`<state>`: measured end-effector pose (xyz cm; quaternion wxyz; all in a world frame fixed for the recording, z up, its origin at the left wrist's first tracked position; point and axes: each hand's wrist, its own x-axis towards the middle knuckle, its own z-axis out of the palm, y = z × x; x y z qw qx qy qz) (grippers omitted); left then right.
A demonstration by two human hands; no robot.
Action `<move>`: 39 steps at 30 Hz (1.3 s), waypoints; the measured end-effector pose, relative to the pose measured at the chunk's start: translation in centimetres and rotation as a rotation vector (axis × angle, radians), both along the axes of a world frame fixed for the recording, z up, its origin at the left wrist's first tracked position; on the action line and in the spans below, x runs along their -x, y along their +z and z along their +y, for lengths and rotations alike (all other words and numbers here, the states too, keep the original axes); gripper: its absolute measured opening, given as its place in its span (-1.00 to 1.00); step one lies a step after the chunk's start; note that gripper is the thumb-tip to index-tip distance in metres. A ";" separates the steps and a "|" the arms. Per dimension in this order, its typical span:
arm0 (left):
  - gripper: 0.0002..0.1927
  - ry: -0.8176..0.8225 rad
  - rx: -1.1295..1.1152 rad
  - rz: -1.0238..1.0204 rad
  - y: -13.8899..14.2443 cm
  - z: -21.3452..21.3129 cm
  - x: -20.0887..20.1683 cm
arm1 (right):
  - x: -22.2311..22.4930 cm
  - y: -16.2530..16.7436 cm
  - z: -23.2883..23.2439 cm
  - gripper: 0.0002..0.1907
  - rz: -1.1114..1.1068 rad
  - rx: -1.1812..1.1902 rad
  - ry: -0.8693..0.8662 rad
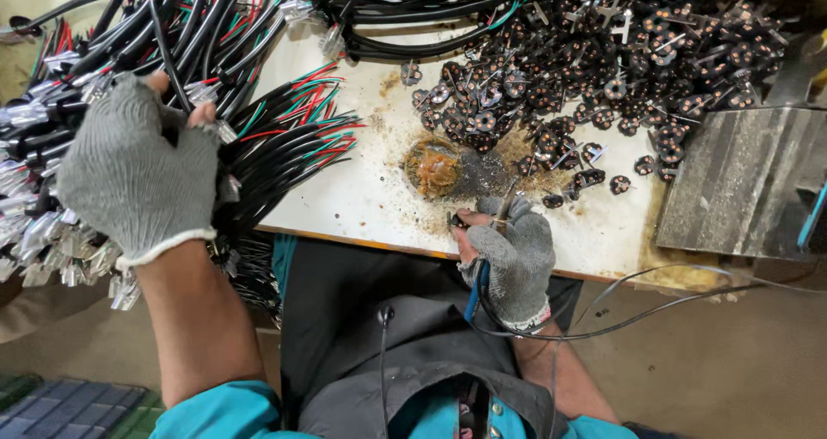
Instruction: The person solders wires to small electrical connectors at a workbench. They hold a wire in one hand and a soldering iron in the other, dip the wire tip into flux, apply the hot iron to the connector, and place the finished connector onto a large pile on the bench, repeating the cycle.
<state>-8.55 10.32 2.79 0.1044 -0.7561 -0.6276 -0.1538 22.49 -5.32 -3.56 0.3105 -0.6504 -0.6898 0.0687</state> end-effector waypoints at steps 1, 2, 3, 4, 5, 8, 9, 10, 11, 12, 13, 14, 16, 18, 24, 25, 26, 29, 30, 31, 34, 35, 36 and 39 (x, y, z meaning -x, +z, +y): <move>-0.59 -0.002 -0.016 0.026 -0.2 0.4 0.0 | 0.0 -0.1 0.0 -0.81 0.024 -0.047 0.021; -0.56 -0.007 0.003 0.031 -0.2 0.6 0.0 | 0.0 -0.1 0.1 -0.80 0.047 -0.092 0.044; -0.53 -0.008 0.021 0.035 -0.2 0.8 0.0 | 0.0 -0.1 0.1 -0.78 0.070 -0.137 0.071; -0.50 -0.010 0.033 0.039 -0.2 0.9 -0.1 | 0.0 0.0 0.0 -0.79 0.052 -0.106 0.051; -0.49 0.013 0.052 0.073 -0.1 0.9 -0.1 | 0.0 0.0 0.0 -0.80 0.036 -0.078 0.033; -0.49 0.057 0.088 0.123 0.0 0.9 -0.2 | 0.0 0.2 -0.1 -0.81 0.020 -0.041 0.009; -0.51 0.044 0.091 0.104 0.1 0.9 -0.1 | 0.1 0.2 -0.1 -0.81 0.022 -0.031 0.004; -0.52 0.032 0.096 0.084 0.1 0.8 0.1 | 0.1 0.2 -0.1 -0.81 0.024 -0.029 0.017; -0.56 0.009 0.063 0.050 0.3 0.6 0.4 | 0.1 0.2 0.0 -0.81 0.025 -0.029 0.027; -0.59 -0.018 0.029 0.014 0.5 0.3 0.8 | 0.1 0.2 0.0 -0.81 0.026 -0.029 0.034; -0.63 -0.032 0.005 -0.080 0.6 -0.4 0.9 | 0.1 0.2 0.1 -0.81 0.029 -0.034 0.033; -0.67 -0.049 -0.020 -0.173 0.8 -1.1 0.9 | 0.1 0.3 0.0 -0.81 0.032 -0.040 0.028; -0.79 -0.126 0.024 -0.471 1.1 -3.5 0.5 | 0.0 0.6 -0.2 -0.82 0.130 -0.010 0.020; -0.89 -0.328 0.237 -0.758 1.1 -6.1 -0.9 | -0.2 1.3 -1.2 -0.72 0.329 0.076 0.017; -0.73 -0.786 1.046 -0.552 -2.4 -8.8 -6.8 | -0.9 3.5 -5.2 -0.81 1.051 0.530 -0.300; -0.74 -0.786 1.122 -0.527 -2.7 -8.7 -6.9 | -0.7 3.5 -5.3 -0.84 1.009 0.459 -0.244; -0.74 -0.834 1.186 -0.424 -2.8 -8.3 -6.7 | -0.3 3.4 -5.2 -0.86 0.967 0.393 -0.186; -0.60 -0.939 1.217 -0.324 -2.8 -7.7 -6.1 | 0.4 3.6 -4.6 -0.91 0.884 0.382 -0.070; -0.49 -0.972 1.119 -0.435 -2.8 -7.9 -6.3 | 0.6 3.6 -4.2 -0.92 0.862 0.402 -0.035; -0.38 -1.003 1.016 -0.541 -3.0 -8.2 -6.5 | 1.1 3.4 -3.7 -0.93 0.809 0.373 -0.006; -0.72 -0.826 0.977 -0.824 -4.6 -10.7 -9.0 | 1.8 3.3 -2.9 -0.92 0.714 0.356 0.013; -0.77 -0.770 0.999 -0.901 -5.3 -11.2 -9.5 | 1.6 3.4 -2.9 -0.91 0.717 0.373 -0.021; -0.81 -0.714 1.026 -0.980 -6.0 -11.7 -9.9 | 1.4 3.4 -3.0 -0.90 0.719 0.394 -0.059; -0.86 -0.686 1.051 -1.087 -7.1 -12.5 -9.9 | 0.9 3.4 -3.6 -0.91 0.661 0.322 -0.076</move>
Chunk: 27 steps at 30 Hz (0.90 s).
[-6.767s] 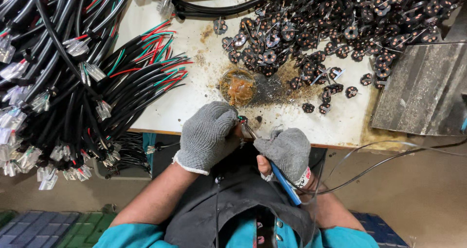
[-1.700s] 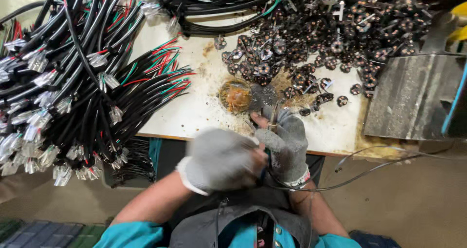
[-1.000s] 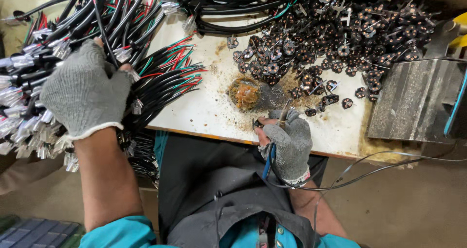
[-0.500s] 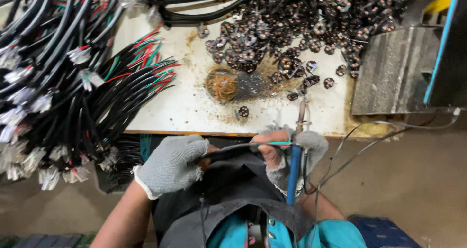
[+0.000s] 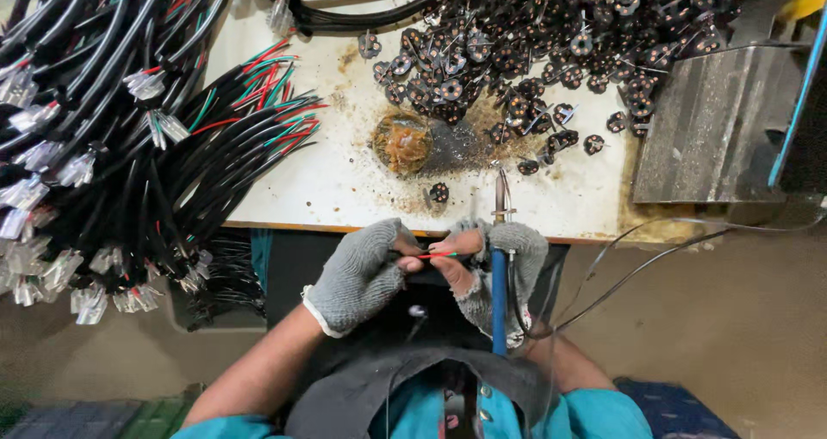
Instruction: The person solders wires to small electrical connectors at a workbench. They hold a wire in one hand and a soldering iron in the other, dip the wire tip into flux, apply the hot iron to the connector, and place the finished connector onto a large pile on the bench, repeating the cycle.
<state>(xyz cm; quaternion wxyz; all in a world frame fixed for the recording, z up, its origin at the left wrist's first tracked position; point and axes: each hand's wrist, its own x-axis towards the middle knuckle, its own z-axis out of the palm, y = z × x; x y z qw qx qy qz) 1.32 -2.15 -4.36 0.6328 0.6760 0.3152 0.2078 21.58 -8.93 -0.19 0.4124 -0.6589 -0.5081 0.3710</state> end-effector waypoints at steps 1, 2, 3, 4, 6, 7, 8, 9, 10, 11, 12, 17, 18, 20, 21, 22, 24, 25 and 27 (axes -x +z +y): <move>-0.87 0.004 -0.008 -0.019 -0.1 0.0 0.1 | -0.1 0.0 -0.2 -0.92 -0.023 -0.001 0.006; -0.87 0.019 0.051 -0.016 0.0 0.0 0.3 | -0.2 -0.1 -0.3 -0.92 -0.045 -0.008 0.014; -0.88 0.035 0.107 -0.013 0.2 0.1 0.4 | -0.2 -0.3 -0.4 -0.92 -0.066 -0.017 0.024; -0.88 0.053 0.165 -0.010 0.4 0.2 0.4 | -0.1 -0.4 -0.5 -0.90 0.029 0.021 -0.005; -0.87 0.122 0.292 0.011 1.0 0.3 0.2 | 0.2 -0.8 -0.5 -0.86 0.220 0.101 -0.068; -0.86 0.156 0.357 0.021 1.3 0.4 0.0 | 0.3 -1.0 -0.5 -0.84 0.197 0.080 -0.070; -0.85 0.136 0.101 0.024 1.5 0.5 -0.1 | 0.3 -1.3 -0.4 -0.82 0.171 0.058 -0.072; -0.81 0.113 -0.153 0.026 1.6 0.6 -0.2 | 0.4 -1.5 -0.4 -0.79 0.146 0.037 -0.075; -0.75 0.088 -0.407 0.029 1.7 0.7 -0.2 | 0.5 -1.7 -0.4 -0.80 0.157 0.059 -0.080; -0.75 0.045 -0.525 0.121 1.8 0.8 -0.3 | 0.6 -2.0 -0.4 -0.80 0.169 0.080 -0.085; -0.74 0.002 -0.642 0.213 1.7 0.8 -0.4 | 0.6 -2.1 -0.4 -0.80 0.181 0.102 -0.090; -0.80 0.149 -0.480 0.101 1.8 0.5 -0.3 | 0.2 -2.3 -0.2 -0.81 0.200 -0.002 -0.020; -0.87 0.180 -0.330 0.051 1.8 0.4 -0.4 | 0.1 -2.3 -0.1 -0.75 0.246 -0.027 0.008; -0.94 0.217 -0.162 -0.009 1.6 0.4 -0.5 | 0.0 -2.6 0.1 -0.81 0.232 -0.032 -0.014; -0.94 0.219 -0.145 -0.018 1.5 0.4 -0.6 | 0.0 -2.7 0.1 -0.82 0.226 -0.026 -0.027; -0.95 0.220 -0.132 -0.029 1.4 0.5 -0.7 | 0.0 -2.9 0.1 -0.83 0.212 -0.013 -0.027; -0.96 0.215 -0.094 0.001 1.3 0.6 -0.9 | 0.0 -3.2 -0.1 -0.85 0.201 0.009 -0.032; -0.96 0.216 -0.072 0.018 1.3 0.6 -0.9 | 0.0 -3.4 -0.2 -0.86 0.193 0.011 -0.032; -0.96 0.210 -0.108 0.064 1.4 0.7 -1.1 | 0.1 -3.7 -0.4 -0.87 0.169 0.018 -0.035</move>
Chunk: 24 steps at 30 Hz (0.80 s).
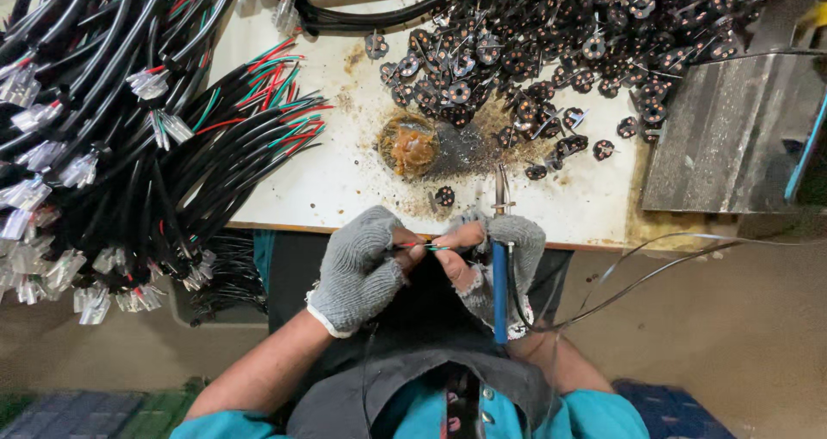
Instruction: The person solders wires to small electrical connectors at a workbench. They hold a wire in one hand and a soldering iron in the other, dip the wire tip into flux, apply the hot iron to the connector, and place the finished connector onto a large pile on the bench, repeating the cycle.
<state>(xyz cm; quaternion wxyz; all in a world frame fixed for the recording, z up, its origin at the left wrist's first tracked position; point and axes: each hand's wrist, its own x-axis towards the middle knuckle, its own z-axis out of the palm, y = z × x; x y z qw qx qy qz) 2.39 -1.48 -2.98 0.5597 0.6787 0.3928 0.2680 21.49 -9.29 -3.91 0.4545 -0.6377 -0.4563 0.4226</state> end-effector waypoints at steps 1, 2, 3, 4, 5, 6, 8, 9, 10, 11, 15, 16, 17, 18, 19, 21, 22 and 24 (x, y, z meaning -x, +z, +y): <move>-0.96 -0.002 -0.014 0.024 0.1 0.1 -0.1 | 0.0 -0.2 0.0 -0.88 -0.010 0.001 0.000; -0.95 -0.005 -0.022 0.031 0.2 0.1 -0.1 | 0.0 -0.2 0.0 -0.89 -0.019 0.003 -0.001; -0.94 -0.008 -0.029 0.036 0.3 0.2 -0.1 | 0.1 -0.3 0.1 -0.90 -0.028 0.008 -0.005; -0.93 -0.011 -0.042 0.041 0.3 0.4 -0.2 | 0.1 -0.3 0.1 -0.91 -0.037 -0.012 0.000; -0.92 -0.016 -0.063 0.047 0.3 0.5 -0.2 | 0.1 -0.2 0.2 -0.91 -0.053 -0.027 0.009; -0.91 -0.020 -0.081 0.053 0.4 0.6 -0.3 | 0.1 -0.1 0.3 -0.92 -0.070 -0.050 0.017; -0.90 -0.025 -0.092 0.055 0.4 0.8 -0.3 | 0.2 0.2 0.4 -0.92 0.116 -0.002 0.015; -0.89 -0.025 -0.087 0.051 0.4 0.8 -0.3 | 0.2 0.4 0.5 -0.92 0.210 0.021 0.014; -0.88 -0.025 -0.081 0.048 0.4 0.8 -0.2 | 0.3 0.5 0.5 -0.92 0.161 -0.001 0.014; -0.89 -0.026 -0.086 0.052 0.4 0.8 -0.2 | 0.3 0.6 0.6 -0.91 0.113 -0.025 0.015; -0.89 -0.022 -0.126 0.065 0.1 0.4 -0.1 | 0.0 0.9 0.6 -0.90 0.110 -0.033 0.065; -0.88 -0.020 -0.139 0.068 0.0 0.4 -0.1 | 0.0 0.8 0.6 -0.90 0.098 -0.037 0.053; -0.88 -0.016 -0.135 0.058 -0.1 0.3 -0.1 | -0.1 0.8 0.6 -0.90 0.086 -0.040 0.041; -0.88 -0.012 -0.132 0.048 -0.2 0.3 -0.1 | -0.1 0.7 0.6 -0.90 0.073 -0.044 0.030; -0.88 -0.008 -0.128 0.038 -0.3 0.2 -0.1 | -0.1 0.6 0.6 -0.90 0.038 -0.049 0.028; -0.88 0.023 -0.065 0.023 -0.3 0.2 -0.1 | -0.3 0.4 0.7 -0.89 -0.032 -0.059 0.024; -0.87 0.039 -0.034 0.015 -0.3 0.2 0.0 | -0.3 0.3 0.8 -0.89 -0.064 -0.079 0.030; -0.87 0.002 -0.057 0.033 -0.3 0.2 0.0 | -0.4 0.2 0.8 -0.90 -0.129 -0.117 0.043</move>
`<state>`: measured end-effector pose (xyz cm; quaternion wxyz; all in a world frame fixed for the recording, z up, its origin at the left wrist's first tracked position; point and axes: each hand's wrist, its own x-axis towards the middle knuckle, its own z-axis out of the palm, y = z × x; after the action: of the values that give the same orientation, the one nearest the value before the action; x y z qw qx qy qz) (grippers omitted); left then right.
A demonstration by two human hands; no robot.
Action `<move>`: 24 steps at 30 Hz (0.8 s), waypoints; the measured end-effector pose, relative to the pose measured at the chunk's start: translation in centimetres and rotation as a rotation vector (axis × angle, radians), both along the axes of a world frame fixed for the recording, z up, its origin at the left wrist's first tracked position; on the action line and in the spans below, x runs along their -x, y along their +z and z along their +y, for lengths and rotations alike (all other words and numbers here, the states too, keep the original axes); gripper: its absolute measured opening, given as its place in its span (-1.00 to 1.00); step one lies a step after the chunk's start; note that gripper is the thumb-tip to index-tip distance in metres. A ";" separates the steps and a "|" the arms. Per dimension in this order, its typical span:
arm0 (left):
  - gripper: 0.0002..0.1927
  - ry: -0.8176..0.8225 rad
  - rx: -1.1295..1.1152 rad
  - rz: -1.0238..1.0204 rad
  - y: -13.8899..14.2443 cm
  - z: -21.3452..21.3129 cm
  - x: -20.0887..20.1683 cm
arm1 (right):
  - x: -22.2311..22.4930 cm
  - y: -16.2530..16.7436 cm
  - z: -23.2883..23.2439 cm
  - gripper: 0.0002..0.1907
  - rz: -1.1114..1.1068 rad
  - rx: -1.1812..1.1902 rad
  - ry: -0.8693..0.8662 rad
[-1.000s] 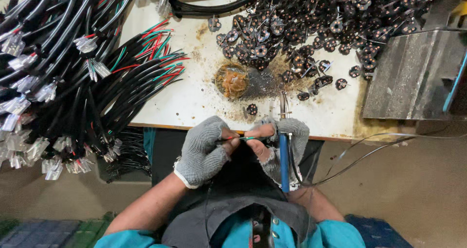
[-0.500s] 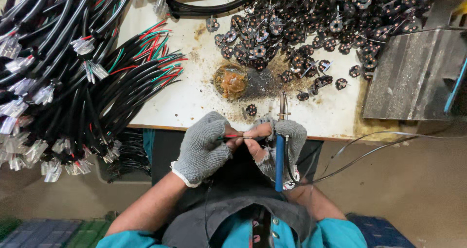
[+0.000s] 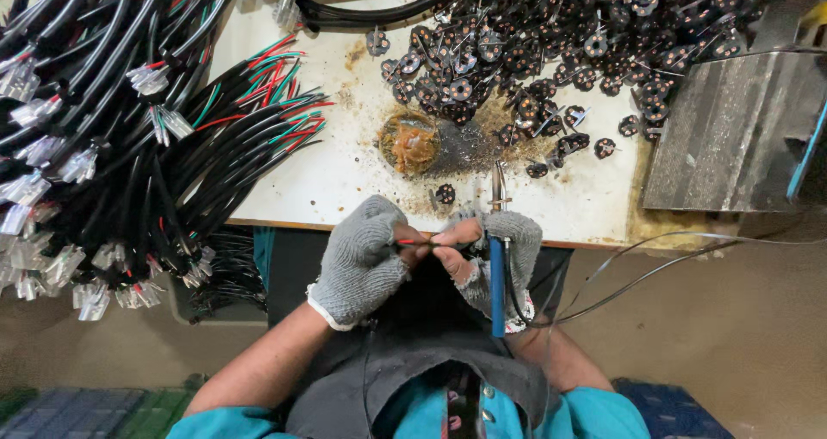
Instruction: The person solders wires to small electrical connectors at a workbench. They hold a wire in one hand and a soldering iron in the other, dip the wire tip into flux, apply the hot iron to the connector, and place the finished connector onto a large pile on the bench, repeating the cycle.
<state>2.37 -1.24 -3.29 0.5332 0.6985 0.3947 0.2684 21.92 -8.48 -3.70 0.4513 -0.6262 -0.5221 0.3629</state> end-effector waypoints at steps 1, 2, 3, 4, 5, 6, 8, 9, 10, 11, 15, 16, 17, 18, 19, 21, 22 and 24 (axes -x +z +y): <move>-0.85 -0.020 -0.010 0.010 0.0 0.1 0.0 | -0.1 0.0 0.0 -0.90 -0.025 -0.022 0.008; -0.84 -0.021 -0.009 0.014 0.1 0.1 0.0 | -0.2 0.0 0.0 -0.89 -0.050 -0.046 0.015; -0.83 -0.024 -0.010 0.019 0.1 0.2 0.0 | -0.2 -0.1 0.1 -0.89 -0.075 -0.072 0.021; -0.82 -0.026 -0.010 0.024 0.2 0.3 0.0 | -0.3 -0.1 0.1 -0.89 -0.085 -0.078 0.022; -0.82 -0.028 -0.001 0.023 0.2 0.3 0.0 | -0.3 -0.1 0.1 -0.88 -0.094 -0.083 0.025; -0.82 -0.030 0.007 0.022 0.2 0.4 0.0 | -0.3 -0.2 0.1 -0.88 -0.104 -0.090 0.028; -0.83 -0.030 0.008 0.013 0.2 0.5 -0.1 | -0.3 -0.3 0.1 -0.89 -0.023 -0.047 0.028; -0.83 -0.029 0.006 0.005 0.2 0.5 -0.1 | -0.2 -0.3 0.0 -0.89 0.018 -0.022 0.028; -0.83 -0.029 0.003 -0.004 0.2 0.5 -0.1 | -0.2 -0.3 0.0 -0.88 0.045 0.002 0.019; -0.83 -0.040 -0.004 -0.010 0.2 0.5 -0.1 | -0.2 -0.3 -0.1 -0.88 0.073 0.026 0.010; -0.81 -0.089 -0.019 -0.047 0.5 0.8 0.1 | -0.2 -0.2 -0.4 -0.84 0.150 0.072 0.003; -0.81 -0.101 -0.021 -0.059 0.5 0.9 0.1 | -0.3 -0.2 -0.4 -0.84 0.139 0.073 0.001; -0.80 -0.119 -0.036 -0.044 0.6 1.0 0.1 | -0.3 -0.2 -0.5 -0.84 0.128 0.075 0.000; -0.79 -0.135 -0.051 -0.030 0.6 1.1 0.1 | -0.3 -0.2 -0.5 -0.83 0.117 0.077 -0.001; -0.78 -0.152 -0.067 -0.016 0.6 1.1 0.2 | -0.3 -0.3 -0.5 -0.82 0.141 0.081 -0.005; -0.80 -0.143 -0.074 -0.006 0.5 1.1 0.2 | -0.2 -0.4 -0.5 -0.80 0.188 0.087 -0.013; -0.80 -0.140 -0.076 -0.001 0.3 0.9 0.2 | -0.1 -0.5 -0.6 -0.82 0.206 0.090 -0.009; -0.75 -0.118 -0.098 -0.027 -0.2 0.5 0.3 | 0.0 -0.6 -0.7 -0.84 0.242 0.096 0.001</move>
<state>2.08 -0.73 -3.48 0.5187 0.7420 0.3320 0.2650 21.92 -9.16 -4.29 0.4801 -0.5987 -0.4461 0.4604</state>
